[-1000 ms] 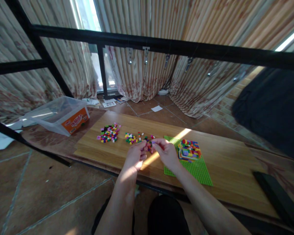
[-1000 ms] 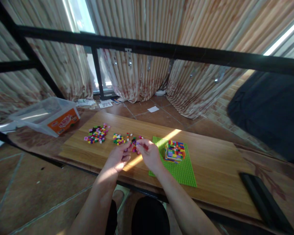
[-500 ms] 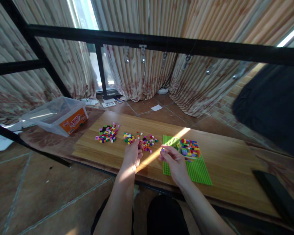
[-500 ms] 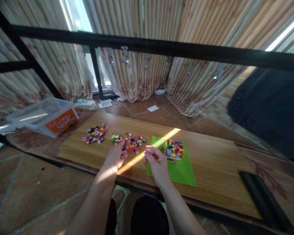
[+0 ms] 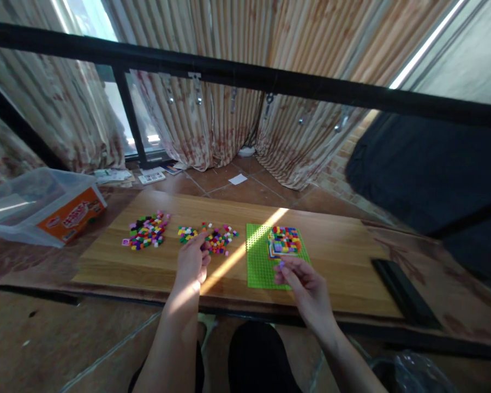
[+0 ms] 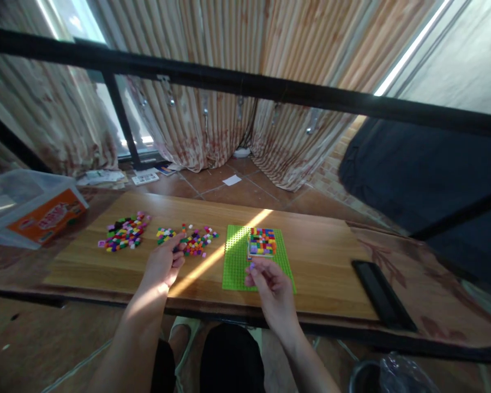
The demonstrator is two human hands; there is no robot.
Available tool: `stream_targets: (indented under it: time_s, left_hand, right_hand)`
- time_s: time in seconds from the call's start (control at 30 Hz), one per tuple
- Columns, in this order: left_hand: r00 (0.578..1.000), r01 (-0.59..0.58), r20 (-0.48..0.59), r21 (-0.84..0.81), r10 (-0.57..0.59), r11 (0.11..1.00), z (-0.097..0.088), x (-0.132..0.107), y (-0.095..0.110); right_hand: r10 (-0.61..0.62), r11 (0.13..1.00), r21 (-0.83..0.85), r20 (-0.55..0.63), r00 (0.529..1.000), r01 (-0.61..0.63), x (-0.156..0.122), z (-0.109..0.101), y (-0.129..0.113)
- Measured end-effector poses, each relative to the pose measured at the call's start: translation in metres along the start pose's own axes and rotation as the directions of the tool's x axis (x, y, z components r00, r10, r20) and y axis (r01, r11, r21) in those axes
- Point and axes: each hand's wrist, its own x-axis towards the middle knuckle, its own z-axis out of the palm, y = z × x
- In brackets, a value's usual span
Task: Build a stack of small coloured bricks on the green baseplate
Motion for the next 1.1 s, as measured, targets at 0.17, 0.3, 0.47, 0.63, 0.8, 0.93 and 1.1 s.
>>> stream_targets:
  time_s: [0.17, 0.3, 0.47, 0.63, 0.8, 0.93, 1.1]
  left_hand:
    - [1.0, -0.002, 0.005, 0.01, 0.002, 1.0, 0.003, -0.002, 0.003]
    - [1.0, -0.008, 0.003, -0.01, 0.008, 1.0, 0.004, -0.001, 0.001]
    - [1.0, -0.016, 0.012, -0.01, 0.016, 1.0, 0.004, 0.001, 0.0]
    - [1.0, -0.007, 0.011, -0.001, 0.007, 1.0, 0.007, -0.003, 0.001]
    - [1.0, 0.005, -0.012, -0.002, -0.005, 1.0, 0.008, -0.005, 0.002]
    - [1.0, -0.001, 0.0, 0.003, 0.001, 1.0, 0.007, -0.004, 0.001]
    - [1.0, 0.002, 0.024, 0.007, -0.002, 1.0, 0.006, -0.003, 0.0]
  right_hand:
    - [-0.016, 1.0, 0.008, -0.115, 0.993, 0.017, 0.012, -0.032, -0.007]
    - [0.014, 0.996, 0.087, -0.156, 0.988, 0.0, 0.024, -0.046, -0.006]
    - [-0.001, 0.997, 0.078, -0.138, 0.99, 0.012, 0.033, -0.05, -0.007]
    - [-0.152, 0.969, -0.217, -0.134, 0.979, 0.121, 0.041, -0.055, -0.004]
    - [-0.277, 0.906, -0.358, -0.092, 0.957, 0.227, 0.052, -0.053, 0.012]
    - [-0.299, 0.922, -0.29, -0.113, 0.947, 0.257, 0.058, -0.043, 0.028]
    - [-0.301, 0.936, -0.24, -0.17, 0.938, 0.257, 0.06, -0.034, 0.033]
